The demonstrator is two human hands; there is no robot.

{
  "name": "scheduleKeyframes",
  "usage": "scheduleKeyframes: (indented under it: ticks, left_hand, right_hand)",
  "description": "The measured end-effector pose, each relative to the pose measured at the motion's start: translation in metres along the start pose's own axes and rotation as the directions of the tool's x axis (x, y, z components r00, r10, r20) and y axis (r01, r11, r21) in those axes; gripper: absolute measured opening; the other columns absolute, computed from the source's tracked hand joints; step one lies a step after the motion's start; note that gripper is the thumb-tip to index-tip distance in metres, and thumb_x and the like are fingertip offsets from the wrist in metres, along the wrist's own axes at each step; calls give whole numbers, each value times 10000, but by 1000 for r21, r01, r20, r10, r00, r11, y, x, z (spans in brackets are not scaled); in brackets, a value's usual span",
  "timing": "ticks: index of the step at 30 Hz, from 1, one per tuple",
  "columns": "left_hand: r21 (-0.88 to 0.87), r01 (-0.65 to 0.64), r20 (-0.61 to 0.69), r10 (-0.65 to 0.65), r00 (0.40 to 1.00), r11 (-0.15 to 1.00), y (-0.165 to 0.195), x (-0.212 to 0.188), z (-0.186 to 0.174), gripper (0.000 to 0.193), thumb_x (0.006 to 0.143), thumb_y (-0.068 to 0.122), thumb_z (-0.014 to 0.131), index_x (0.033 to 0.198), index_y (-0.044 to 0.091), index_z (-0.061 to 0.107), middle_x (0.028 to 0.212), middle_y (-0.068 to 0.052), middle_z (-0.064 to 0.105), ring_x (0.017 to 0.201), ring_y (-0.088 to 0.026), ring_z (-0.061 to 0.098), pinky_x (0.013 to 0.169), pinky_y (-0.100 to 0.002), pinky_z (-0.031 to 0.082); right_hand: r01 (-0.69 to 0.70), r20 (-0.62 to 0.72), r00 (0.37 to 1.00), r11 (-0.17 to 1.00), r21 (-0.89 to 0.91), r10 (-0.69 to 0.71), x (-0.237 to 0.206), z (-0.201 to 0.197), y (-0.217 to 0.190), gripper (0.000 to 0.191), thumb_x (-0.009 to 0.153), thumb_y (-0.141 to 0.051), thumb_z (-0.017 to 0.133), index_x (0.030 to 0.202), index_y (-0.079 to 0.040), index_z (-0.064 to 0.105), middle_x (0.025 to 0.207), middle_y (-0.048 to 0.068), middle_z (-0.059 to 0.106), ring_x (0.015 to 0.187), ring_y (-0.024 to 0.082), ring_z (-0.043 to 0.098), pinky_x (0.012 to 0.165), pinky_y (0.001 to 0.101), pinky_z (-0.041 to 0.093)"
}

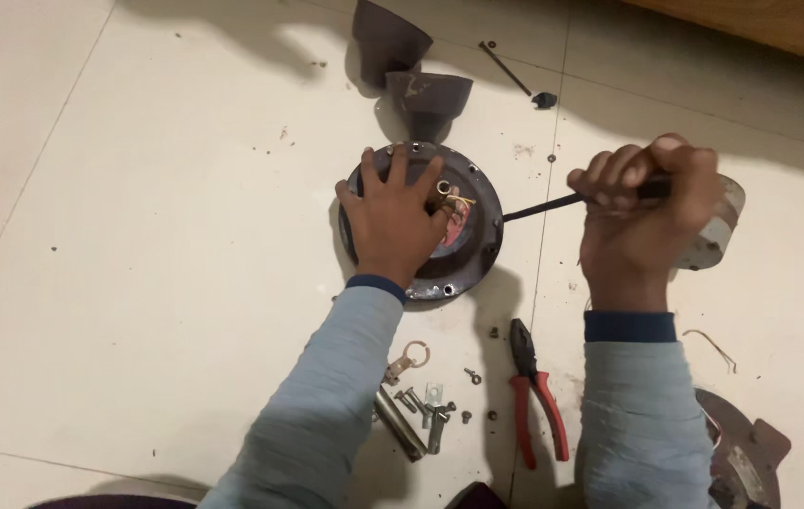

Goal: The person sits on the floor working on a disassembled electric motor housing. They use a screwdriver to pry and lever at the housing and its central bearing area, reposition small wires and components inside, and turn the housing while continuing to work on it with the screwdriver.

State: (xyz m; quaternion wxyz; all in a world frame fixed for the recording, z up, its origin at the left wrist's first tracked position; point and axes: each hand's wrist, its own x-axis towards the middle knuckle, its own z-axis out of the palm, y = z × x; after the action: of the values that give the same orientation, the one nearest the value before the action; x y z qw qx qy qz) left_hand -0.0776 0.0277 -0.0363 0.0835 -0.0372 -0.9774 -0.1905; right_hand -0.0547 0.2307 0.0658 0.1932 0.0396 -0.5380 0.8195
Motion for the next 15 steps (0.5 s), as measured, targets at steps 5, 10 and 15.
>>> scheduleKeyframes:
  ticks: [5,10,15]
  left_hand:
    - [35,34,23,-35,999,999,3,-3,0,674,771,522,766,1405,392,578,1556,-70,432,1435,-438,326,1024,-745,295]
    - [62,25,0,-25,1000,998,4,-4,1,677,781,537,753,1414,382,568,1544,-84,434,1418,-451,326,1009,-745,303]
    - [64,43,-11,-43,999,997,6,-4,2,667,789,538,752,1411,380,574,1546,-78,434,1418,-452,329,1011,-756,307]
  right_hand:
    - [-18,30,999,1000,12,17,-3,1,9,331,1036,-203,487,730,-78,508,597,79,420,510,211,402,642,422,505]
    - [70,126,990,995,-68,-61,-3,4,14,303,1018,-170,476,732,-71,481,573,85,434,501,208,416,614,417,506]
    - [59,159,987,991,-124,-39,-6,15,16,321,1017,-177,485,724,-50,452,619,84,430,531,187,392,583,392,419]
